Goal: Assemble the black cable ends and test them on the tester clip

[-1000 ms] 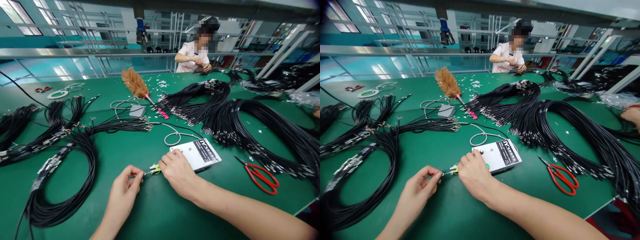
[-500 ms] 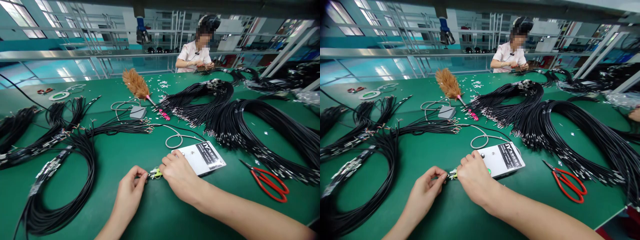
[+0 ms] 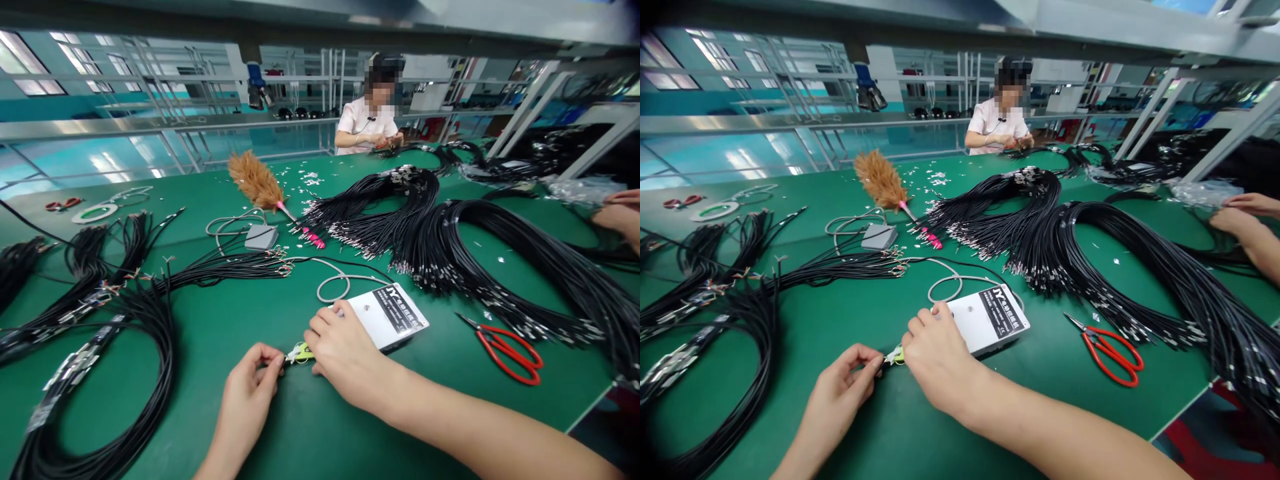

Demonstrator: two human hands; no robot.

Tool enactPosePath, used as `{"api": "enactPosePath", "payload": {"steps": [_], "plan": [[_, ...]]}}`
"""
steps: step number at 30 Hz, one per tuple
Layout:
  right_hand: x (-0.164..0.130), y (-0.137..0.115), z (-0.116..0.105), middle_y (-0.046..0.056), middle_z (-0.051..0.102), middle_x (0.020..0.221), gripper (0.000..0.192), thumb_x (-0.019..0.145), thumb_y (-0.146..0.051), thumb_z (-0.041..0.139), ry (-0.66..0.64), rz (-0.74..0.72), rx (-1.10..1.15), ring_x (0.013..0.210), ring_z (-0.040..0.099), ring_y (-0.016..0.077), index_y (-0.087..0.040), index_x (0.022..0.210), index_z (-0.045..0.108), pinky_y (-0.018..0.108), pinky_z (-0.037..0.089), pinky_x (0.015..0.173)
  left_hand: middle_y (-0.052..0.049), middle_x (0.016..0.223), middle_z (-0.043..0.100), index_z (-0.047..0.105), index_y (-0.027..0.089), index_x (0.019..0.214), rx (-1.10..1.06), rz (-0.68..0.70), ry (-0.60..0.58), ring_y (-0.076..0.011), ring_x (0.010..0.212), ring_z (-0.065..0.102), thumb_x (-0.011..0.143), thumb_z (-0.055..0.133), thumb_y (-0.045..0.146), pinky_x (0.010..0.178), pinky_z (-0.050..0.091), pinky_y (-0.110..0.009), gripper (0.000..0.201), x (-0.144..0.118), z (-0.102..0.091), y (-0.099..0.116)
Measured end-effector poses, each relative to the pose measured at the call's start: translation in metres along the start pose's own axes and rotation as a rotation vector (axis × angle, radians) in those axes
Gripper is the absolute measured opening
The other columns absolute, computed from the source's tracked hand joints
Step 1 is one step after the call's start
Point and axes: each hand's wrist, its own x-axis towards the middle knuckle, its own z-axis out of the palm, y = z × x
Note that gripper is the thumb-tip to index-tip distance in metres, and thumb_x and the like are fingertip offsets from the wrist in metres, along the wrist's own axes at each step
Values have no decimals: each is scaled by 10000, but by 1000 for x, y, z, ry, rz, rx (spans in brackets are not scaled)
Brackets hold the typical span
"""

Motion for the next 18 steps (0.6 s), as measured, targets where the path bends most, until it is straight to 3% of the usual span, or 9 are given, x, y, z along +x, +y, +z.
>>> {"api": "enactPosePath", "payload": {"steps": [2,5,7,11,18], "plan": [[-19,9,-7,47,637,1004,213,860,-320,668,110,49,79,986,526,212,-156,981,607,397,320,864,25,605,485,534,139,750,-10,3,-1,-74,459,378,712,633,588,420,268,-187,461,0,0,2],[-61,20,-8,3,641,1106,192,920,-155,569,423,210,293,1065,524,163,-214,1103,566,353,316,908,21,597,495,546,134,729,-29,-8,8,-71,451,376,660,659,617,413,265,-184,501,0,0,7],[-89,22,-1,25,621,1159,220,921,-98,524,568,298,311,1128,492,170,-201,1115,538,351,325,933,21,593,496,554,130,719,-38,-22,20,-69,448,374,620,670,635,412,267,-184,527,1,0,8],[-114,11,16,49,572,1287,235,885,-34,504,552,240,290,1229,414,202,-173,1074,517,368,301,973,23,592,495,555,128,713,-50,-10,36,-71,451,384,606,681,611,421,278,-185,510,1,1,8],[-99,-1,26,-19,663,1181,126,897,-89,547,637,231,222,1163,504,193,-198,948,581,360,302,920,16,607,505,543,137,715,-16,27,42,-77,472,390,695,640,516,440,279,-192,391,-4,-1,6]]}}
